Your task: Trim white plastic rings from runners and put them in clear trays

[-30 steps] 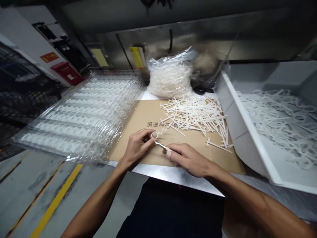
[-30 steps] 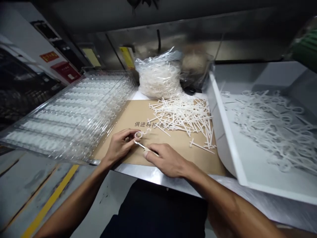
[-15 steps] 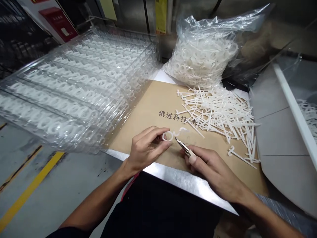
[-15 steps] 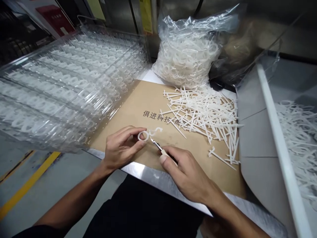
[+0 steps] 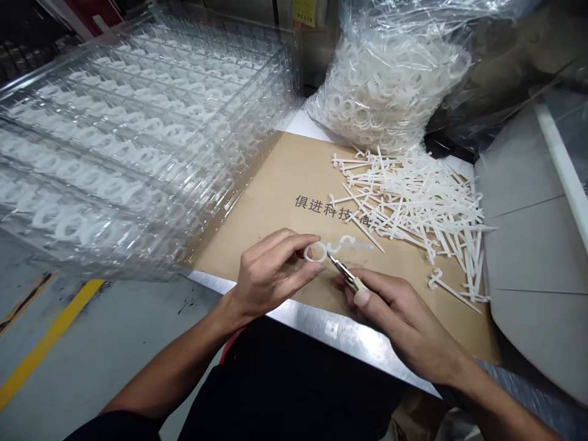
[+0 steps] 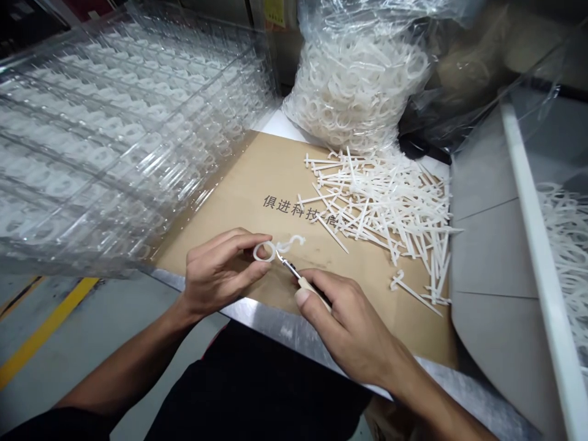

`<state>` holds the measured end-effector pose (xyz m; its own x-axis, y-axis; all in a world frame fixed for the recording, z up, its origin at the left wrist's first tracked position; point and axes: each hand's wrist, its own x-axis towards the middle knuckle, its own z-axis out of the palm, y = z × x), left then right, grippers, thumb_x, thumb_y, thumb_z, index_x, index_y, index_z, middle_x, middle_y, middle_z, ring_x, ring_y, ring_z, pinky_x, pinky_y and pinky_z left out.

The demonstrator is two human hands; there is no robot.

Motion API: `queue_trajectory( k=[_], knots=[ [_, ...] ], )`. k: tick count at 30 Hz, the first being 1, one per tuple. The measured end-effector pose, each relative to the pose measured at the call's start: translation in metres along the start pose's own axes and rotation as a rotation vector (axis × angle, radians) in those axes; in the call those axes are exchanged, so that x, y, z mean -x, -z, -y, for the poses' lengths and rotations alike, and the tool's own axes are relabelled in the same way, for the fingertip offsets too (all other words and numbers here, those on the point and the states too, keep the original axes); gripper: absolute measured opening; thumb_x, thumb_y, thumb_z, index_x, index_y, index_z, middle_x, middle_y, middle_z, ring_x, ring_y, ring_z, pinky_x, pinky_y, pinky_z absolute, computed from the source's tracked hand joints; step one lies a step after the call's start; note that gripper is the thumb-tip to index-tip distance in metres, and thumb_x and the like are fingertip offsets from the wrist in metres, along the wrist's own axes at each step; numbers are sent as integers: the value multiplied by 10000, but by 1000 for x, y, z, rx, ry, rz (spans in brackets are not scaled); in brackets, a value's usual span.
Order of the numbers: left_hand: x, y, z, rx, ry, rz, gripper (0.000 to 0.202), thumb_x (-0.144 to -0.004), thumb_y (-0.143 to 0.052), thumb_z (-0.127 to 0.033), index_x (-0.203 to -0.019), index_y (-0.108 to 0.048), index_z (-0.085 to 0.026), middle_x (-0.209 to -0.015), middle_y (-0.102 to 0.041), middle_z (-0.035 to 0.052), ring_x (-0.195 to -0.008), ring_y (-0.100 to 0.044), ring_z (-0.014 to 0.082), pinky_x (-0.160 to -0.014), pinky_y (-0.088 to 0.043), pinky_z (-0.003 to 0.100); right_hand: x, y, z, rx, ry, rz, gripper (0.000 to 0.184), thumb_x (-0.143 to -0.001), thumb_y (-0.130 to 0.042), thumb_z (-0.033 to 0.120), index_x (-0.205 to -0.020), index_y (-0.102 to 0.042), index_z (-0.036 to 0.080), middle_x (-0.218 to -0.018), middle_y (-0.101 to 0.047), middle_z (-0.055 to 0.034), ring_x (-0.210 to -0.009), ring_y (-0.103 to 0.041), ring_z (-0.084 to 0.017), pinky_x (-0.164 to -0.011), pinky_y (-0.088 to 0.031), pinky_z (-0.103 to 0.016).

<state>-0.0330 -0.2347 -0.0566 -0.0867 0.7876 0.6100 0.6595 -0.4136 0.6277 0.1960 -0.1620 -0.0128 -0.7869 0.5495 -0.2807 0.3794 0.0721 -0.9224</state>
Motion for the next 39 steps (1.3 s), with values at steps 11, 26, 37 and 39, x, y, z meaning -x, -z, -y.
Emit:
queue_trajectory(
  k=[11, 26, 37, 39],
  knots=[
    [2, -2, 3, -28, -39, 15, 306, -919, -783, -199, -1203, -680, -149, -873, -708, 34, -792, -679, 132, -737, -546, 254, -1, -1, 2, 1, -7, 13, 353, -1110, -431, 490, -1020, -631, 214, -833, -530, -21, -751, -526, -181, -649, -412, -290],
    [4, 0, 2, -41, -43, 39, 297, -929, -768, -208, -1204, -680, -137, -873, -713, 44, -781, -670, 132, -750, -544, 259, 0, -2, 1, -41, -29, 24, 339, -1119, -428, 476, -1026, -626, 217, -873, -562, -21, -769, -534, -169, -618, -392, -285],
    [2, -1, 2, -24, -72, 25, 291, -934, -771, -231, -1193, -685, -127, -845, -704, 39, -766, -668, 130, -728, -539, 250, 2, -5, 1, 58, -9, 10, 358, -1144, -369, 431, -987, -588, 196, -819, -548, -9, -723, -491, -161, -643, -384, -306],
    [2, -1, 2, -25, -69, 33, 293, -932, -774, -228, -1191, -687, -124, -846, -706, 44, -768, -670, 132, -731, -543, 252, 2, -6, 0, 113, 17, 2, 365, -1148, -350, 415, -1004, -598, 189, -799, -536, -3, -706, -480, -162, -662, -383, -317]
  ],
)
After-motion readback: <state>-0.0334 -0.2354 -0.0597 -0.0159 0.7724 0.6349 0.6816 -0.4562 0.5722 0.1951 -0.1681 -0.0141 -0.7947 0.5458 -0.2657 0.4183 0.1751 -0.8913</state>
